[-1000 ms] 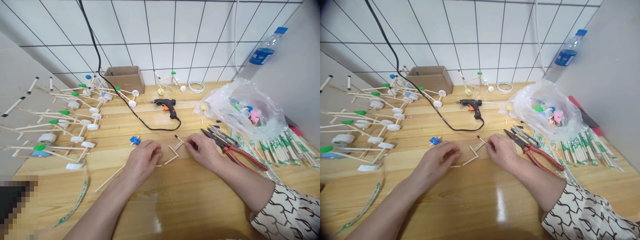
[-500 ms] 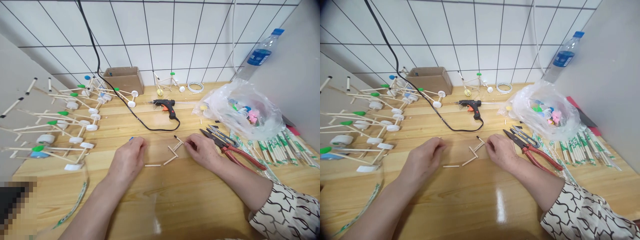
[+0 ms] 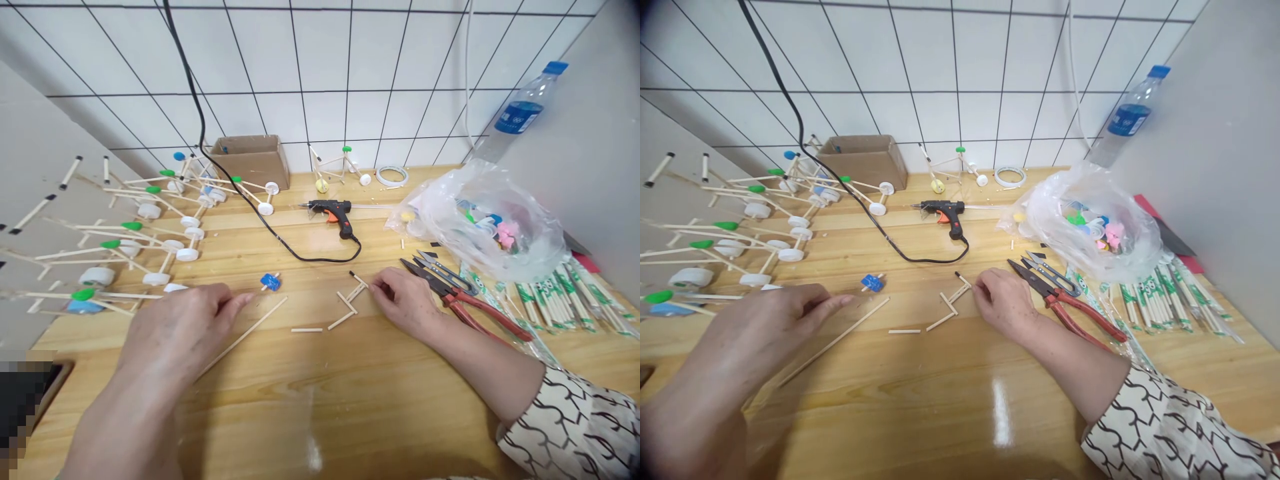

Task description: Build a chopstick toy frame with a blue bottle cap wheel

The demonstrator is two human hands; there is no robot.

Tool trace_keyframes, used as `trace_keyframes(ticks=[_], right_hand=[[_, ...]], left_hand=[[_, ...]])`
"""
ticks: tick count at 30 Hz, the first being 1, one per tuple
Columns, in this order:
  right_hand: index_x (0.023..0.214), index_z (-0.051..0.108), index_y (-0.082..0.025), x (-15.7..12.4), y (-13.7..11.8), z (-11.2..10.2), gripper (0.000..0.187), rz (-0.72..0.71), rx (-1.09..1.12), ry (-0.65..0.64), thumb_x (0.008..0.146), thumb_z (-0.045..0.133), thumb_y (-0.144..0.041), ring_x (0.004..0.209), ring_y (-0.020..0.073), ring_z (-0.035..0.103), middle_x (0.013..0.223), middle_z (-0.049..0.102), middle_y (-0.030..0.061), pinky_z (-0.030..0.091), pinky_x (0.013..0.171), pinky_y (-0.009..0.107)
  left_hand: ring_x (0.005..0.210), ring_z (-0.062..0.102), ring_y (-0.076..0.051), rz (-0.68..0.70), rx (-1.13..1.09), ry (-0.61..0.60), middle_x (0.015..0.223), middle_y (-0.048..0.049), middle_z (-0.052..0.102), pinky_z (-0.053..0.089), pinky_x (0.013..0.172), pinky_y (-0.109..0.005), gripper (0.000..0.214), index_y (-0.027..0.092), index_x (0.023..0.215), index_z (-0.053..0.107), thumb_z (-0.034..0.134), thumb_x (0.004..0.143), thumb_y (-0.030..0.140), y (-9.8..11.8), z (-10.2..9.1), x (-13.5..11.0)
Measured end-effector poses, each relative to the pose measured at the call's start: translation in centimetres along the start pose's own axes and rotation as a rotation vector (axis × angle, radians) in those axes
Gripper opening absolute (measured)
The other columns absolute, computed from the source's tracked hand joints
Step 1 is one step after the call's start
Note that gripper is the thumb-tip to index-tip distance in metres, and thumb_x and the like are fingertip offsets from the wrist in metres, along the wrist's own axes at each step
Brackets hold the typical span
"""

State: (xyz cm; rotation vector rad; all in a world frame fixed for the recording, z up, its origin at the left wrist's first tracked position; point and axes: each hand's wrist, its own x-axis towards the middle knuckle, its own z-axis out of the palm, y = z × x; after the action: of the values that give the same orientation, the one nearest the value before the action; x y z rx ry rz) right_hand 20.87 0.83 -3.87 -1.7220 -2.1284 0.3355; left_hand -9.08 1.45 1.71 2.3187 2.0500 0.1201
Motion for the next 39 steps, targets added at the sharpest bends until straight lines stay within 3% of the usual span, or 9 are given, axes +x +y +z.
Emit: trace_keyframes(ticks=[3, 6, 8, 11, 16, 23, 28, 33, 39], right_hand=[[0.071, 0.058, -0.019, 0.0, 0.0, 0.0, 0.012, -0.002, 0.003, 0.007, 0.079, 0.049, -0.019, 0.067, 0.0151, 0.055, 0.071, 0.063, 0.0022, 0.034, 0.058, 0.024], [0.071, 0.058, -0.019, 0.0, 0.0, 0.0, 0.011, -0.001, -0.001, 0.006, 0.078, 0.049, -0.018, 0.067, 0.0151, 0.055, 0.072, 0.063, 0.0020, 0.034, 0.058, 0.024], [0.071, 0.058, -0.019, 0.0, 0.0, 0.0, 0.012, 0.003, -0.005, -0.001, 0.079, 0.049, -0.018, 0.068, 0.0152, 0.056, 0.072, 0.064, 0.0021, 0.034, 0.058, 0.024], [0.072, 0.059, -0.019, 0.1, 0.0, 0.0, 0.013, -0.001, -0.002, 0.002, 0.079, 0.049, -0.019, 0.069, 0.0154, 0.056, 0.073, 0.064, 0.0021, 0.034, 0.059, 0.024], [0.072, 0.060, -0.019, 0.0, 0.0, 0.0, 0.014, -0.012, -0.001, 0.008, 0.081, 0.048, -0.020, 0.068, 0.0154, 0.055, 0.073, 0.064, 0.0026, 0.034, 0.059, 0.025], [0.074, 0.061, -0.019, 0.1, 0.1, 0.2, 0.014, 0.002, -0.019, 0.001, 0.080, 0.049, -0.021, 0.070, 0.0154, 0.056, 0.075, 0.064, 0.0025, 0.033, 0.059, 0.025], [0.073, 0.060, -0.019, 0.0, 0.1, 0.2, 0.013, 0.000, -0.017, 0.009, 0.080, 0.049, -0.021, 0.069, 0.0151, 0.056, 0.074, 0.064, 0.0018, 0.033, 0.058, 0.024], [0.071, 0.059, -0.019, 0.0, 0.0, 0.2, 0.015, -0.010, -0.030, 0.025, 0.081, 0.048, -0.022, 0.067, 0.0147, 0.055, 0.072, 0.064, 0.0021, 0.032, 0.058, 0.024], [0.071, 0.059, -0.019, 0.0, 0.1, 0.3, 0.013, -0.012, -0.022, 0.031, 0.080, 0.049, -0.021, 0.066, 0.0140, 0.055, 0.071, 0.063, 0.0016, 0.032, 0.057, 0.024]], left_hand=[[0.050, 0.050, -0.021, -0.015, 0.235, 0.054, 0.053, -0.0041, 0.057, 0.036, 0.047, -0.030, 0.031, 0.023, 0.063, 0.062, 0.042, 0.079, 0.040, -0.5, -1.0, -0.3], [0.071, 0.058, -0.025, 0.241, 0.090, 0.181, 0.074, -0.0076, 0.065, 0.045, 0.060, -0.036, 0.031, 0.021, 0.078, 0.066, 0.036, 0.079, 0.030, 0.3, -1.4, -0.3], [0.074, 0.060, -0.022, 0.385, -0.105, 0.147, 0.078, -0.0040, 0.067, 0.046, 0.065, -0.034, 0.029, 0.024, 0.076, 0.065, 0.037, 0.079, 0.026, 1.6, -1.3, -0.3], [0.071, 0.062, -0.018, 0.483, -0.293, -0.040, 0.076, -0.0003, 0.067, 0.046, 0.060, -0.027, 0.017, 0.025, 0.069, 0.062, 0.047, 0.077, 0.024, 3.8, -0.3, -0.6], [0.076, 0.060, -0.019, 0.433, -0.214, -0.254, 0.077, -0.0010, 0.063, 0.045, 0.064, -0.029, 0.013, 0.022, 0.071, 0.057, 0.049, 0.075, 0.014, 5.8, 2.2, -0.7], [0.077, 0.058, -0.019, 0.328, -0.143, -0.328, 0.079, -0.0039, 0.062, 0.042, 0.064, -0.029, 0.018, 0.019, 0.072, 0.055, 0.041, 0.080, 0.011, 7.1, 2.5, -0.1], [0.080, 0.059, -0.019, 0.228, -0.136, -0.220, 0.082, -0.0047, 0.063, 0.043, 0.067, -0.029, 0.019, 0.018, 0.078, 0.057, 0.040, 0.085, 0.016, 8.8, 3.4, 0.2], [0.079, 0.058, -0.018, 0.272, -0.201, -0.050, 0.081, -0.0035, 0.063, 0.043, 0.068, -0.028, 0.018, 0.019, 0.078, 0.057, 0.041, 0.086, 0.018, 8.8, 5.3, 0.3], [0.076, 0.057, -0.018, 0.314, -0.232, 0.018, 0.078, -0.0029, 0.062, 0.043, 0.066, -0.027, 0.017, 0.019, 0.076, 0.057, 0.043, 0.085, 0.018, 8.5, 5.8, 0.3]])
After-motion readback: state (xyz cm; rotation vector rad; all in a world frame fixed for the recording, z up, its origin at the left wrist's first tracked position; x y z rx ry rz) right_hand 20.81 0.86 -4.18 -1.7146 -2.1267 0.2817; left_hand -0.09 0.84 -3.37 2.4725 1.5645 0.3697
